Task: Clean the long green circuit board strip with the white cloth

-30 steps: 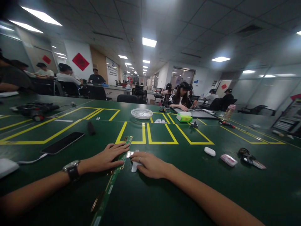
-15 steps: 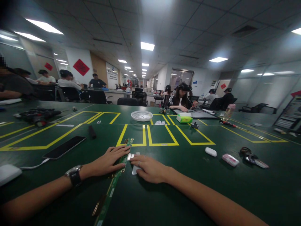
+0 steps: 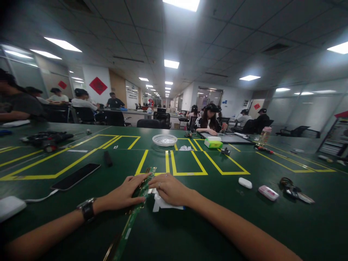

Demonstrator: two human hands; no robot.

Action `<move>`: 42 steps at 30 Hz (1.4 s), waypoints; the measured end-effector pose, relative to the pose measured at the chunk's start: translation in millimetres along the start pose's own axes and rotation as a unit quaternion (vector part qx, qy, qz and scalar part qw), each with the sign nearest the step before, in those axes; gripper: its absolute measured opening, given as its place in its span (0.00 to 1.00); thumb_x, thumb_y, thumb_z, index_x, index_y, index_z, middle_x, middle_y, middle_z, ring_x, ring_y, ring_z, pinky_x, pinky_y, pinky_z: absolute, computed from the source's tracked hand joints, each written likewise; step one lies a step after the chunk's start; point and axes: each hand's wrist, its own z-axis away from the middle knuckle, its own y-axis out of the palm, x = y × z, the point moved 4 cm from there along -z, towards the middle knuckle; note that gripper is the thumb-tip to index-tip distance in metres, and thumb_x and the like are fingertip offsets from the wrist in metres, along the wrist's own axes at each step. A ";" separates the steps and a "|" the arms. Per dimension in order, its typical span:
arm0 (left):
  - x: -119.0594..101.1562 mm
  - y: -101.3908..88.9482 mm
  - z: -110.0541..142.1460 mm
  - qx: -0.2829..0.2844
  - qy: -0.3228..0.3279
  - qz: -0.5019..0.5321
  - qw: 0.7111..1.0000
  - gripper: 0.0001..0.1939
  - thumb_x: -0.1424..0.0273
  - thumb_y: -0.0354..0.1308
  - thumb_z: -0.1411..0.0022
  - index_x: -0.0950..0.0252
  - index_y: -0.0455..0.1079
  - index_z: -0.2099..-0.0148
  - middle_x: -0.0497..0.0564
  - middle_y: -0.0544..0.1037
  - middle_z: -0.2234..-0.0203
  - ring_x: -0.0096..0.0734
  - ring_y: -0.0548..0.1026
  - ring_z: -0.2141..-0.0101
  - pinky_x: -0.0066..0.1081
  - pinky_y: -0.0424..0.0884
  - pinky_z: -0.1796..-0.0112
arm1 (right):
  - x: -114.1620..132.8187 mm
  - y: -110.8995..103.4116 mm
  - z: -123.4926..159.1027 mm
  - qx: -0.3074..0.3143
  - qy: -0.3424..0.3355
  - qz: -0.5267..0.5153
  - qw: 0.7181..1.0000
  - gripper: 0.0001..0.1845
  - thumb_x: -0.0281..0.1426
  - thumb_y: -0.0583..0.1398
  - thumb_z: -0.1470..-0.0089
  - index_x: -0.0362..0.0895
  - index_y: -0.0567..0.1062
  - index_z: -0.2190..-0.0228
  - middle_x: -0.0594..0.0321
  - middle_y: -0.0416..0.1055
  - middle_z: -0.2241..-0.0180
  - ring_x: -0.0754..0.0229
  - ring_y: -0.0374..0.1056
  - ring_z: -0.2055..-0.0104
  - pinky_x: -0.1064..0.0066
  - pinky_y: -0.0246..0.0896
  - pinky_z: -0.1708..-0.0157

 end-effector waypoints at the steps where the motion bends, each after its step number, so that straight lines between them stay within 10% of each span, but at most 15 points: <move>1: 1.8 -1.4 -0.6 -0.019 -0.011 0.027 0.999 0.42 0.48 0.53 0.34 0.55 0.40 0.27 0.55 0.53 0.32 0.50 0.57 0.36 0.50 0.54 0.40 | -1.7 2.8 -6.0 0.008 -0.011 0.007 1.000 0.19 0.24 0.51 0.36 0.42 0.73 0.48 0.56 0.72 0.47 0.59 0.63 0.42 0.59 0.53 0.40; 7: 25.3 -7.6 -4.8 -0.176 -0.098 0.165 0.965 0.29 0.54 0.41 0.28 0.61 0.47 0.31 0.58 0.60 0.36 0.44 0.60 0.38 0.46 0.57 0.39 | -15.9 21.3 -13.0 0.062 -0.039 0.041 0.996 0.20 0.29 0.53 0.36 0.43 0.69 0.44 0.55 0.67 0.42 0.57 0.62 0.40 0.61 0.52 0.40; 13: 23.7 -4.9 -5.7 -0.161 -0.082 0.114 0.977 0.29 0.56 0.45 0.29 0.63 0.50 0.32 0.60 0.61 0.37 0.45 0.61 0.39 0.47 0.56 0.39 | -94.9 -6.7 52.1 -0.007 0.319 0.147 0.936 0.20 0.32 0.49 0.35 0.44 0.72 0.47 0.55 0.69 0.43 0.54 0.61 0.40 0.57 0.47 0.39; 18: 24.1 -1.9 -4.9 -0.140 -0.084 0.076 0.984 0.28 0.55 0.44 0.28 0.61 0.51 0.32 0.59 0.60 0.37 0.48 0.58 0.38 0.52 0.53 0.39 | -142.3 -31.0 94.5 -0.019 0.441 0.173 0.881 0.26 0.35 0.42 0.33 0.37 0.72 0.48 0.45 0.70 0.47 0.48 0.65 0.44 0.57 0.57 0.47; 30: 15.2 -4.7 -1.7 -0.107 -0.065 0.051 0.991 0.28 0.53 0.43 0.28 0.59 0.52 0.31 0.58 0.62 0.37 0.48 0.61 0.39 0.51 0.56 0.40 | -154.9 -20.5 103.7 0.024 0.443 0.152 0.883 0.33 0.44 0.43 0.34 0.36 0.59 0.36 0.48 0.53 0.34 0.49 0.46 0.31 0.54 0.38 0.35; 42: 13.4 -8.4 -1.5 -0.123 -0.058 0.072 0.988 0.25 0.56 0.44 0.27 0.59 0.57 0.34 0.56 0.64 0.39 0.45 0.62 0.40 0.48 0.58 0.40 | -152.1 -40.8 94.9 0.025 0.443 0.211 0.871 0.28 0.42 0.42 0.34 0.45 0.70 0.43 0.48 0.69 0.46 0.44 0.61 0.43 0.46 0.46 0.45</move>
